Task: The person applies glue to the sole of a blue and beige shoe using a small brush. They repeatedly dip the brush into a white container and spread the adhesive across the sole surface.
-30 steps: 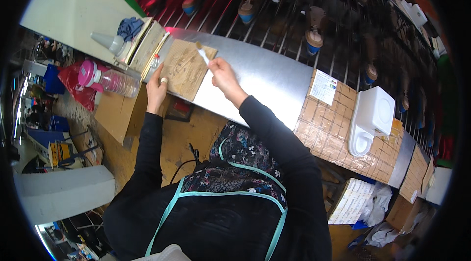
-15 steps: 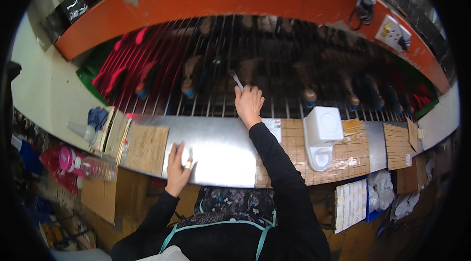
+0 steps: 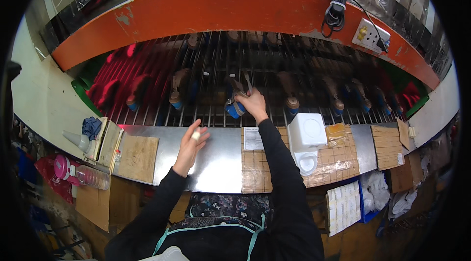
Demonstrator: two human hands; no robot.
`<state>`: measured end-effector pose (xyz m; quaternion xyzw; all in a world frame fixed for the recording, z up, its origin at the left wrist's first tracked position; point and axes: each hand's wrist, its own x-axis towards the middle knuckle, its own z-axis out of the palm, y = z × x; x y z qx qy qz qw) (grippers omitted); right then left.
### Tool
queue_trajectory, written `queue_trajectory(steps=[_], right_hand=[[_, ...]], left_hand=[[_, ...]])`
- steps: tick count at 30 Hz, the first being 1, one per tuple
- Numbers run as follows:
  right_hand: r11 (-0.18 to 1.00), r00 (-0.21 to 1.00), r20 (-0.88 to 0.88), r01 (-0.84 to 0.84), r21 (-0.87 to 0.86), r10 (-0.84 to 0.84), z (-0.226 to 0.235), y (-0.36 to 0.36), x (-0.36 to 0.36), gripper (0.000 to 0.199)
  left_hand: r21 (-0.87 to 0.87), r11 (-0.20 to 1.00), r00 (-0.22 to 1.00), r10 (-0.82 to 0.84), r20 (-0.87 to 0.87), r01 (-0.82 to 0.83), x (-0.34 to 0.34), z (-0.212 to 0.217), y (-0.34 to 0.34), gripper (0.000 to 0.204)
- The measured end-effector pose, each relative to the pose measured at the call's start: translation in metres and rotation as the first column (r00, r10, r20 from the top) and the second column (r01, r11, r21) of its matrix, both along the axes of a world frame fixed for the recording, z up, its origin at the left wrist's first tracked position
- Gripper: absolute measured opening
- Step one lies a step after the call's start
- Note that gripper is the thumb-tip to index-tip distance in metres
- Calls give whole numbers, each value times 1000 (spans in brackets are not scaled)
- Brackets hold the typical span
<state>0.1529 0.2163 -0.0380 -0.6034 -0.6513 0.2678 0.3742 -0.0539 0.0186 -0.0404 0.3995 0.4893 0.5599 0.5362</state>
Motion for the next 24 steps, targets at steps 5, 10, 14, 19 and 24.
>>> queue_trajectory(steps=[5, 10, 14, 19, 24], right_hand=[[969, 813, -536, -242, 42, 226, 18, -105, 42, 49], [887, 707, -584, -460, 48, 398, 15, -205, 55, 48], [903, 741, -655, -372, -216, 149, 20, -233, 57, 53], [933, 905, -389, -278, -229, 174, 13, -231, 46, 53], [961, 903, -417, -197, -196, 100, 10, -226, 65, 26]], left_hand=[[-174, 983, 930, 6, 367, 62, 46, 7, 35, 88], [51, 985, 890, 125, 438, -163, 85, -33, 9, 82], [70, 977, 872, 147, 466, -202, 96, -75, -17, 74], [96, 987, 941, 90, 327, -128, 91, -78, -24, 79], [-71, 997, 938, 49, 343, -25, 85, -47, -38, 90]])
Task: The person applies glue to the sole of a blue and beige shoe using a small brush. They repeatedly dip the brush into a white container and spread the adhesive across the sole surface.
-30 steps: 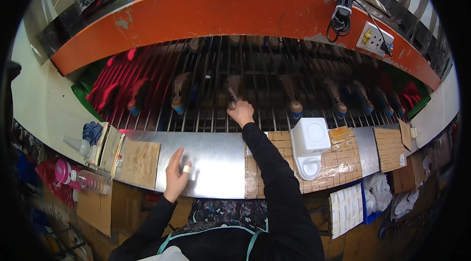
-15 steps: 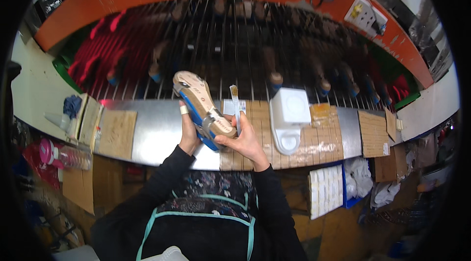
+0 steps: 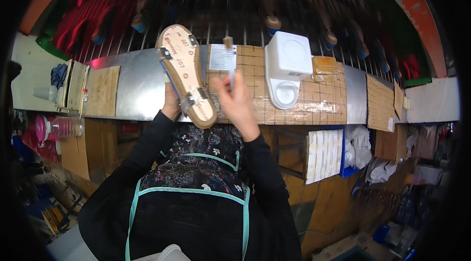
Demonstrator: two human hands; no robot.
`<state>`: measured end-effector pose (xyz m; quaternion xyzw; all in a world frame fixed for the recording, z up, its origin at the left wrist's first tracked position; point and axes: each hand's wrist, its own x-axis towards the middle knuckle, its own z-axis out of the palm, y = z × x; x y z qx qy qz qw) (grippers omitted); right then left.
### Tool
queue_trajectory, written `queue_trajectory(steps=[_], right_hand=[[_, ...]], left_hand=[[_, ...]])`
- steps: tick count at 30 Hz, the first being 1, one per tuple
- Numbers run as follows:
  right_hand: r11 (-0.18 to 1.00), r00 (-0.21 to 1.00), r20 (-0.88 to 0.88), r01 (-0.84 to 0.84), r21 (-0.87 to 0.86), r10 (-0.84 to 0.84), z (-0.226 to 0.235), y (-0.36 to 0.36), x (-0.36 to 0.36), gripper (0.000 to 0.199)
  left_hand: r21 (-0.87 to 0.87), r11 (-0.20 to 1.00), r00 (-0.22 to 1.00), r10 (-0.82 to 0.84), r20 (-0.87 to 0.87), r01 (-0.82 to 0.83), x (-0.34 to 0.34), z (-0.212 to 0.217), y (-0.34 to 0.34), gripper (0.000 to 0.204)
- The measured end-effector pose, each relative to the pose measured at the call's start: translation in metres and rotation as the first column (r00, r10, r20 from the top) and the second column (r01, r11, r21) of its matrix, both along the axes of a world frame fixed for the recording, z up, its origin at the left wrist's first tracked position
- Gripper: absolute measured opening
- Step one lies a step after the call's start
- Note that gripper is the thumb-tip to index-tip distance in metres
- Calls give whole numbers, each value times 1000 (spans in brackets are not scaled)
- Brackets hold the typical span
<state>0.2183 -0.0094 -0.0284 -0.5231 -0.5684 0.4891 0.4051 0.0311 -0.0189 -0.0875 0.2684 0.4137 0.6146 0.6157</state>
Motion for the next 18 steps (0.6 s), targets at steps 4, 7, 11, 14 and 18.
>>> queue_trajectory(steps=[4, 7, 11, 14, 18], right_hand=[[947, 987, -37, 162, 277, -158, 18, -25, 87, 26], [855, 867, 221, 340, 391, -446, 19, -49, 134, 18], [815, 584, 572, 353, 460, -576, 9, -67, 165, 10], [794, 407, 685, 228, 564, -604, -3, -64, 166, 8], [751, 295, 704, 80, 656, -646, -13, -50, 162, 8]], left_hand=[[45, 997, 960, 55, 274, -70, 6, 35, -14, 78], [39, 943, 706, 219, 673, -330, 2, 75, -21, 101], [680, 733, 924, -249, 291, -16, -17, 121, -7, 117], [808, 587, 902, -371, 223, 42, -27, 130, -1, 122], [663, 689, 951, 284, 124, -292, -15, 130, -13, 110]])
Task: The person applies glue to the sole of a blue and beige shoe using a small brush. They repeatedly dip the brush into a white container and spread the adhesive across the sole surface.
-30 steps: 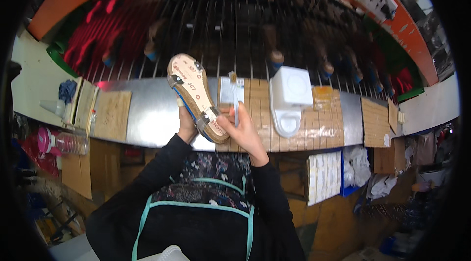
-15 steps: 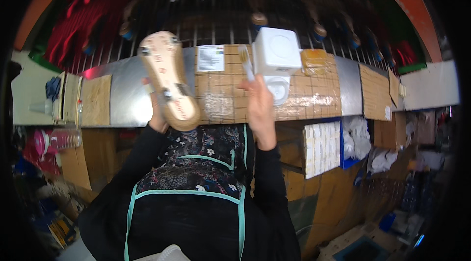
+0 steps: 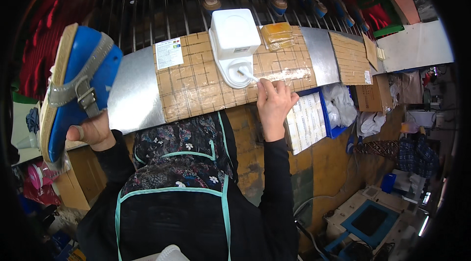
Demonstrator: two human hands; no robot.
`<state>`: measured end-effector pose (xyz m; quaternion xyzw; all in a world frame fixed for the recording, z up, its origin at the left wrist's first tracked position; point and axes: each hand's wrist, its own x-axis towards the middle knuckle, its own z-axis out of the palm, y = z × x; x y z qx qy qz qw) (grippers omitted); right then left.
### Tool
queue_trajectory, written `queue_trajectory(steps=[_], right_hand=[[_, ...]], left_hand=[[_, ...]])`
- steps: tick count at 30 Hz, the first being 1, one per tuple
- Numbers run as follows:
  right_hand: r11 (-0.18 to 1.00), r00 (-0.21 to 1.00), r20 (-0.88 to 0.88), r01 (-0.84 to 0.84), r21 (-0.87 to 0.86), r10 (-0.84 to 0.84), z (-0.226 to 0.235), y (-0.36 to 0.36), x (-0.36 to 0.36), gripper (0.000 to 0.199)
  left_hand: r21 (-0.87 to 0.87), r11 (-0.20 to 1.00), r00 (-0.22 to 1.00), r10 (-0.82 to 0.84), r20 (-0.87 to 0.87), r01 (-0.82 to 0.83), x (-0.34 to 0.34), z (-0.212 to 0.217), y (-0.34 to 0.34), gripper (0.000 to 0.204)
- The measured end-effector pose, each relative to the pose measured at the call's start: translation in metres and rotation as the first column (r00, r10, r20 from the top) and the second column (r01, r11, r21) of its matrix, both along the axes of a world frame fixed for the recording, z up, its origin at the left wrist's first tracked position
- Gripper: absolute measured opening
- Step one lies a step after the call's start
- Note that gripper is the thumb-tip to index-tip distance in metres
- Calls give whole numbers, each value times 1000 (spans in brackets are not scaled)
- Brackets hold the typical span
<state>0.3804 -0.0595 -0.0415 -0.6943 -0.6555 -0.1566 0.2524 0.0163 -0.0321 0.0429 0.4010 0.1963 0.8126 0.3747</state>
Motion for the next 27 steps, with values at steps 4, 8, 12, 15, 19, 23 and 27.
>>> queue_trajectory(steps=[4, 8, 12, 15, 19, 23, 27], right_hand=[[1000, 993, 115, -18, 0, 18, 3, 3, -1, 7], [1000, 1000, 27, 3, 3, -3, 8, 3, -1, 8], [1000, 993, 118, -16, 5, 15, 8, 5, -3, 7], [999, 992, 121, -19, -42, 24, 7, 3, -2, 7], [980, 969, -237, 13, -200, -62, 5, -3, 5, 12], [940, 660, -719, -57, -336, -217, -4, -6, 16, 21], [907, 281, -908, -198, -373, -312, -11, -11, 22, 25]], left_hand=[[38, 977, 958, 213, -193, -210, 4, 15, 0, 113], [48, 943, 899, 329, -288, -330, -6, 17, 1, 108], [191, 719, 537, 643, -546, -668, -12, 0, 1, 102], [428, 449, -30, 661, -750, -784, -21, -5, 0, 97], [879, 183, -500, 763, -409, -440, -40, 1, 10, 76], [848, -429, -877, 213, 431, 312, -54, 12, 8, 75], [230, -211, -311, -686, 658, 950, -46, 9, 8, 75]])
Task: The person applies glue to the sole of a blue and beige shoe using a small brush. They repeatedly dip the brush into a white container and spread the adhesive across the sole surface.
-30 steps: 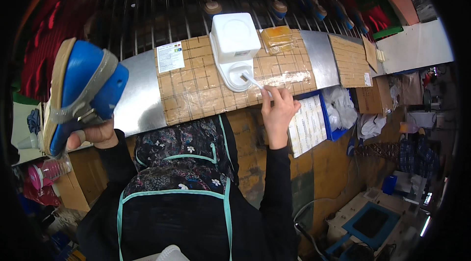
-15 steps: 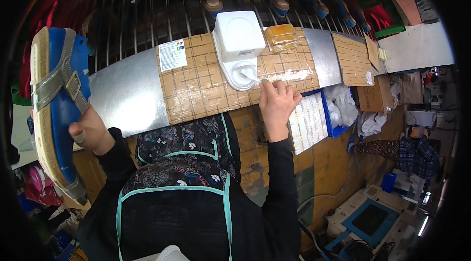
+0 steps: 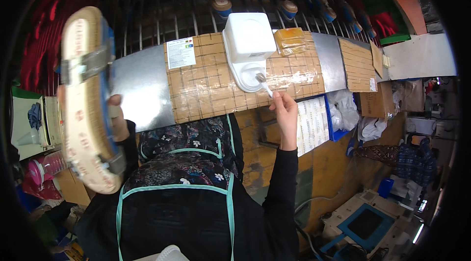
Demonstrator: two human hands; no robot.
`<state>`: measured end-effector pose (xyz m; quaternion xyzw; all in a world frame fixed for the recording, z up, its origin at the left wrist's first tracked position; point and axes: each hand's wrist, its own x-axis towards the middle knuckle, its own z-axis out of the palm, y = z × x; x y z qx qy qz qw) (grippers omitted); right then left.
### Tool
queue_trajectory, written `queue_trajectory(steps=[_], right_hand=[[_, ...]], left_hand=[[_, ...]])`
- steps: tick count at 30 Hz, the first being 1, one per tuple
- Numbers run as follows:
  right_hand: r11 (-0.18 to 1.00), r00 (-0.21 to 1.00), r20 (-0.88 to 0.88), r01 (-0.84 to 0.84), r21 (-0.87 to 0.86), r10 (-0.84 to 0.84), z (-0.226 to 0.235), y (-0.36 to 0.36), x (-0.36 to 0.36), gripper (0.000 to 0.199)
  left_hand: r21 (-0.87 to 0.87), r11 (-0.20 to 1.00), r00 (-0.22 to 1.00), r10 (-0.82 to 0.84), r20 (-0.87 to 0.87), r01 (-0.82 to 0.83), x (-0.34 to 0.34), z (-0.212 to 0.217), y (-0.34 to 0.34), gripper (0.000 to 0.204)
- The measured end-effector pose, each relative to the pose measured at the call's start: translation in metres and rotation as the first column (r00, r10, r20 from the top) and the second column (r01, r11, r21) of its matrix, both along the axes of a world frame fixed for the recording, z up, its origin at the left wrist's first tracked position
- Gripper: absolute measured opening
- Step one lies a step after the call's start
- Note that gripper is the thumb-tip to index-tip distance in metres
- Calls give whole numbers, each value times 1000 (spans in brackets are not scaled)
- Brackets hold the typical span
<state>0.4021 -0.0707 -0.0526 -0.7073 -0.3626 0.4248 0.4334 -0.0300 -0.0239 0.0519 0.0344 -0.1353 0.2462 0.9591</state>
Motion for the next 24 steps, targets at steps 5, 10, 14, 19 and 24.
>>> queue_trajectory(steps=[5, 10, 14, 19, 24], right_hand=[[946, 930, 366, -90, 312, -32, 19, 5, -28, 13], [736, 511, 763, -321, 597, -396, 81, 24, -81, 20], [566, 799, 537, -320, 760, -269, 113, 23, -130, 27], [649, 963, 234, -263, 714, 133, 102, 34, -176, 23], [651, 964, 224, -262, 712, 143, 98, 55, -187, 20]], left_hand=[[577, 611, 499, 786, -364, -541, 63, -71, 18, 68], [861, -499, -547, 695, 467, 101, 93, -99, 31, 67], [751, -612, -474, 600, 644, 246, 93, -82, 46, 69], [781, -590, -409, 673, 616, 206, 83, -82, 31, 50], [784, -577, -375, 691, 618, 229, 72, -84, 21, 48]])
